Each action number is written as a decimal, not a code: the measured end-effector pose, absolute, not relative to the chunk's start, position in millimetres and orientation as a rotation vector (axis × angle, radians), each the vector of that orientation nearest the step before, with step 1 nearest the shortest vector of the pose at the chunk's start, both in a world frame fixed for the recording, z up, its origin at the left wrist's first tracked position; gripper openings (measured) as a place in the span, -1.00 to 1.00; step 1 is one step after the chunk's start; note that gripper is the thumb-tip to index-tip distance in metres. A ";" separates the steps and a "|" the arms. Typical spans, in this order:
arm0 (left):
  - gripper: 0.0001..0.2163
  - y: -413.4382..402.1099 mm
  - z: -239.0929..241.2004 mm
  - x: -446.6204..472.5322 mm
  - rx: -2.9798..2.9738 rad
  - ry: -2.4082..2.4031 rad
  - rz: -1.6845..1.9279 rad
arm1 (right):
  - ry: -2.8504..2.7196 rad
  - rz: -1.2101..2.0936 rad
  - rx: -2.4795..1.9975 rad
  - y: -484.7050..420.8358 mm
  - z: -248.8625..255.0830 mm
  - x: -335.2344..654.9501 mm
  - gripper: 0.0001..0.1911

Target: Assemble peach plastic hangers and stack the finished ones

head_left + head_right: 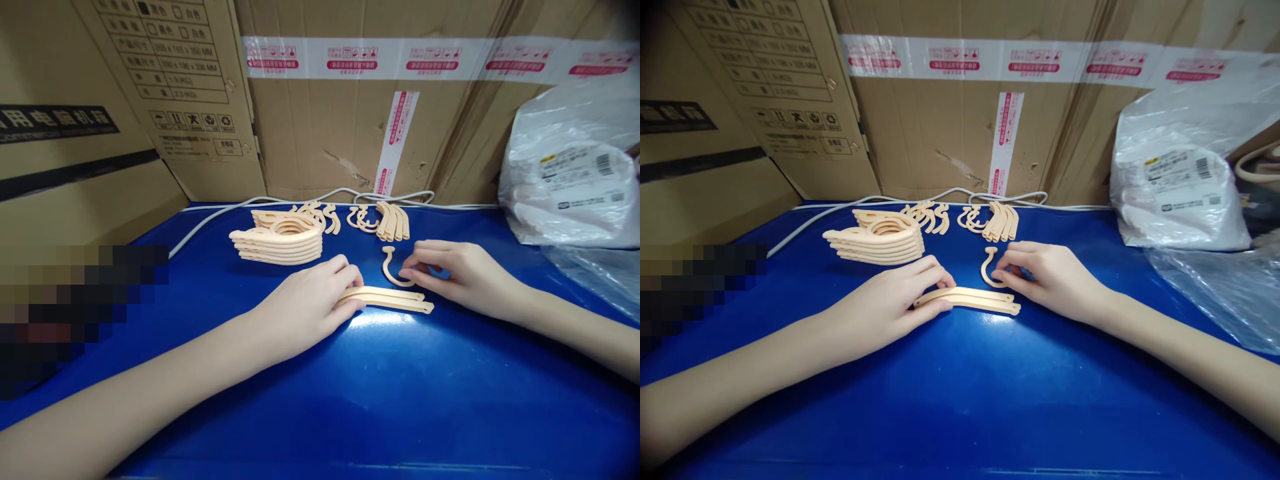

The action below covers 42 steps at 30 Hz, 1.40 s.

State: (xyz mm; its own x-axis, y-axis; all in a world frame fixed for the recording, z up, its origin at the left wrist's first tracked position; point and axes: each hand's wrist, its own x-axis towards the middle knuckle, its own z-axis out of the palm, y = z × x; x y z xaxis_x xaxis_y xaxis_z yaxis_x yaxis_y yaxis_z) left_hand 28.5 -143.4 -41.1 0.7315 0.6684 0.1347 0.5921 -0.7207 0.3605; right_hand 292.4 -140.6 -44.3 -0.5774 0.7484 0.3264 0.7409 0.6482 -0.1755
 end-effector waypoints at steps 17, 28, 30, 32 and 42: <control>-0.83 -142.7 -40.5 28.6 2.653 0.986 0.363 | -2.832 -0.969 -0.763 -7.2 -27.2 221.4 -0.72; -0.83 -146.8 -39.0 29.4 2.639 1.021 0.346 | -2.926 -0.849 -0.806 -23.8 -29.8 222.6 -0.76; -0.80 -148.1 -37.0 30.0 2.659 1.033 0.335 | -2.951 -0.838 -0.782 -36.0 -28.9 223.9 -0.74; -0.70 -149.0 -34.7 30.9 2.688 1.065 0.346 | -2.943 -0.839 -0.731 -49.7 -29.2 226.2 -0.73; -0.71 -145.0 -37.7 29.5 2.947 1.244 0.547 | -2.837 -0.389 -0.649 -89.8 -35.5 239.1 -0.71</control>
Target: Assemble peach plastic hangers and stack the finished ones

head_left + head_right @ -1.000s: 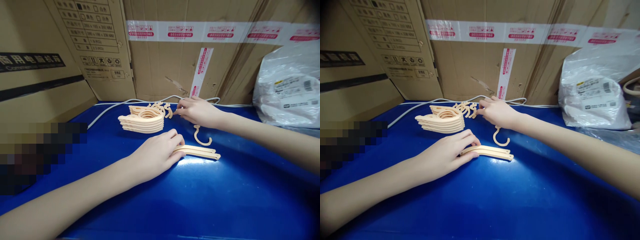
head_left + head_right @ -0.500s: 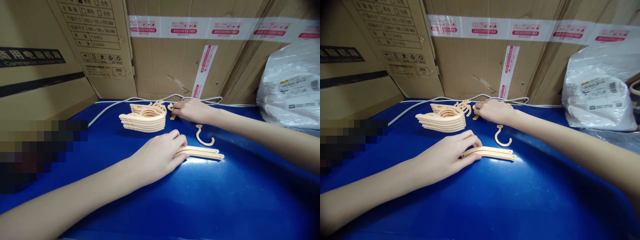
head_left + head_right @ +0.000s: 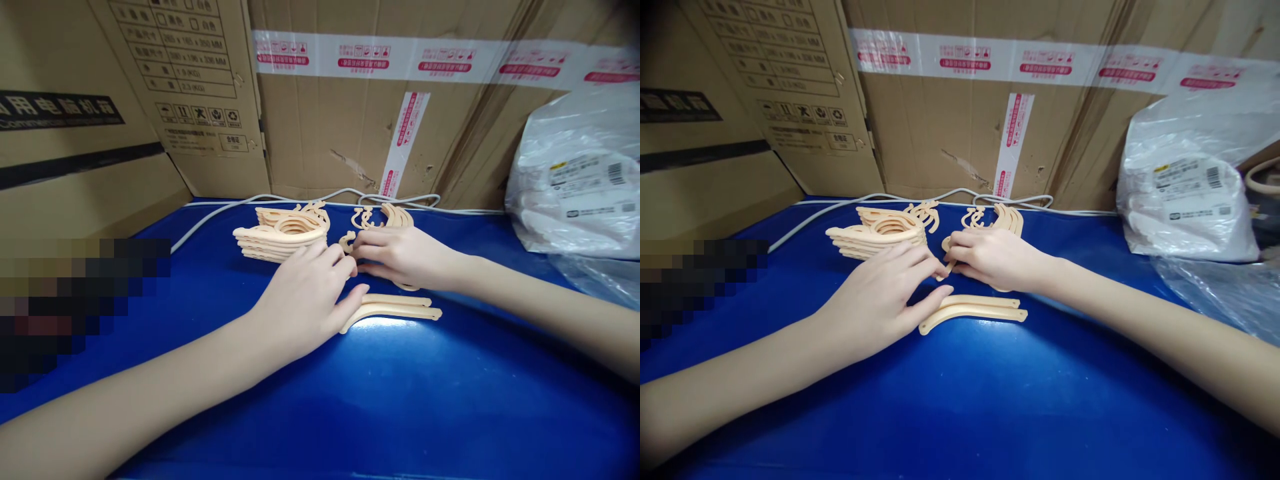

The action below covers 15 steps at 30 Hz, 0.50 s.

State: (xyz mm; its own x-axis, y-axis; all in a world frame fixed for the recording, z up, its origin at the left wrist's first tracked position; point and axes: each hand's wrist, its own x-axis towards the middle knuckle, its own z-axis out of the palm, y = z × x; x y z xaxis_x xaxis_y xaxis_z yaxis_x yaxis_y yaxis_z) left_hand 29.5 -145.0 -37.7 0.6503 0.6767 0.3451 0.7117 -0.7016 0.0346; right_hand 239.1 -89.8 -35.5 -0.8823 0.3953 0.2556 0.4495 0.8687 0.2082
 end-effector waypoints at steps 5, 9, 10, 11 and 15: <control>-0.64 -143.9 -39.9 30.3 -2.762 -1.142 -0.457 | -2.643 -0.286 -0.813 -75.4 -37.5 248.6 -0.69; -0.58 -144.6 -39.8 31.4 -2.807 -1.161 -0.385 | -2.682 -0.279 -0.908 -65.2 -43.2 252.2 -0.59; -0.58 -144.7 -39.8 31.5 -2.824 -1.160 -0.377 | -2.702 -0.234 -0.919 -64.0 -44.6 252.1 -0.55; -0.58 -144.8 -39.9 31.5 -2.839 -1.161 -0.374 | -2.714 -0.177 -0.926 -63.3 -45.8 251.9 -0.52; -0.58 -145.0 -39.8 31.3 -2.877 -1.152 -0.361 | -2.678 -0.030 -0.919 -63.0 -48.4 250.2 -0.50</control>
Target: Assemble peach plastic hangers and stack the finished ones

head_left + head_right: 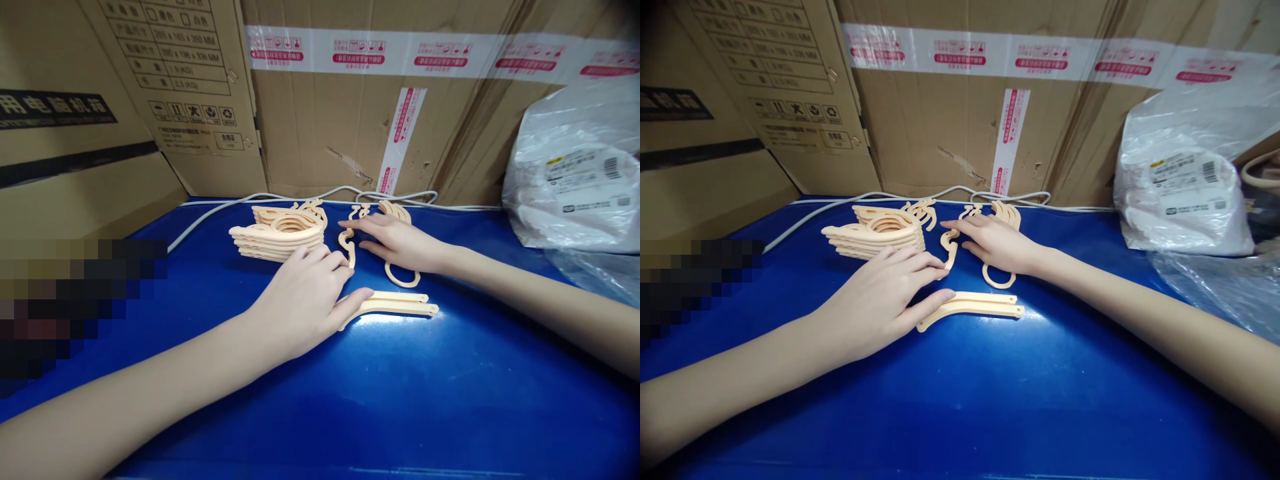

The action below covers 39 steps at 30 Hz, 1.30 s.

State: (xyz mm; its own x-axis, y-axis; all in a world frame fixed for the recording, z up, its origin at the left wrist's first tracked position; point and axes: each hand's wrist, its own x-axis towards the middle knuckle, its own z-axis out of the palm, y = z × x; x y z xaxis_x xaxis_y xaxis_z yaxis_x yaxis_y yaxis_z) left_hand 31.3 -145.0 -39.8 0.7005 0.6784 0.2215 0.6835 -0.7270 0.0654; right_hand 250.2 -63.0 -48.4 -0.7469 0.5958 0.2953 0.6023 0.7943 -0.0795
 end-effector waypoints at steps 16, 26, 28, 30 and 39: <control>-0.55 -144.9 -40.2 32.4 -2.826 -1.095 -0.291 | -2.635 -0.190 -0.929 -53.4 -53.3 258.5 -0.71; -0.54 -146.3 -36.5 32.1 -2.767 -1.132 -0.236 | -2.687 -0.146 -0.828 -53.9 -47.5 257.2 -0.66; -0.53 -146.4 -34.8 32.4 -2.744 -1.126 -0.207 | -2.708 -0.145 -0.831 -53.5 -44.4 258.0 -0.68; -0.51 -146.4 -33.9 32.3 -2.720 -1.104 -0.191 | -2.734 -0.139 -0.838 -53.6 -41.1 259.1 -0.70; -0.50 -146.9 -37.8 30.8 -2.754 -1.013 -0.260 | -2.845 -0.088 -0.850 -55.2 -29.9 264.3 -0.73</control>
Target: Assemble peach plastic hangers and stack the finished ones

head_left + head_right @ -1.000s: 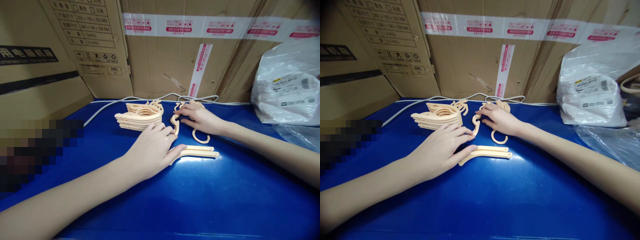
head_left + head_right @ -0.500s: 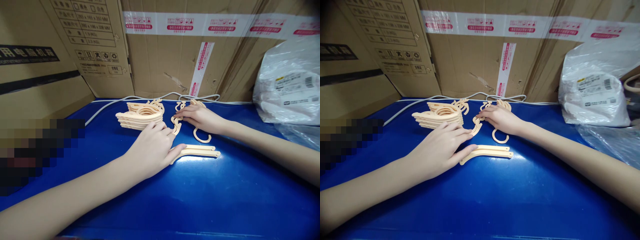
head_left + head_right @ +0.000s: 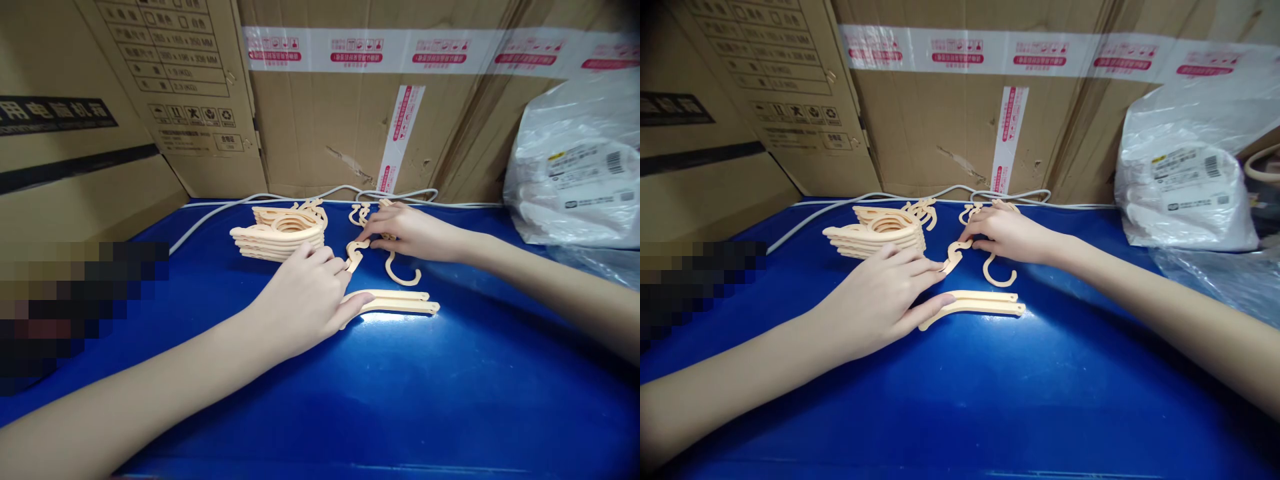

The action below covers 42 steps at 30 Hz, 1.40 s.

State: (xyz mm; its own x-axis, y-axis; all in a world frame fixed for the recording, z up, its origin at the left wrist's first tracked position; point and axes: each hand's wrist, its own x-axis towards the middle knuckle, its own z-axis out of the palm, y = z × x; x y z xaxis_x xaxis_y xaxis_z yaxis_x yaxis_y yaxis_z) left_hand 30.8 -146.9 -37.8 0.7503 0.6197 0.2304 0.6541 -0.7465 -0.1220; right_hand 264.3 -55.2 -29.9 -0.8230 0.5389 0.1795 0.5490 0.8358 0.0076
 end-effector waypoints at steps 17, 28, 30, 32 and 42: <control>-0.48 -144.9 -40.2 31.4 -2.775 -0.991 -0.205 | -2.850 -0.341 -0.810 -64.2 -17.4 267.0 -0.72; -0.47 -150.0 -36.4 33.0 -2.760 -1.064 -0.127 | -2.828 -0.825 -0.800 -106.8 -34.9 290.6 -0.74; -0.47 -149.5 -37.0 33.4 -2.750 -1.069 -0.118 | -2.833 -0.878 -0.764 -107.4 -38.5 291.4 -0.72; -0.46 -148.5 -38.2 33.2 -2.739 -1.056 -0.138 | -2.829 -0.907 -0.726 -106.7 -40.7 292.0 -0.70; -0.78 -152.6 -34.0 29.5 -2.887 -0.939 -0.360 | -2.808 -1.081 -0.679 -104.1 -41.4 293.7 -0.67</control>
State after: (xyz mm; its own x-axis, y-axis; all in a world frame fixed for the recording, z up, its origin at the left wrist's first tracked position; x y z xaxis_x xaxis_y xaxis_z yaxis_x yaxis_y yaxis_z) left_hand 29.5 -152.6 -34.0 0.7840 0.5692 0.2478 0.5891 -0.8080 -0.0078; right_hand 293.7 -104.1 -41.4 -0.9014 0.3806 0.2064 0.4207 0.6574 0.6252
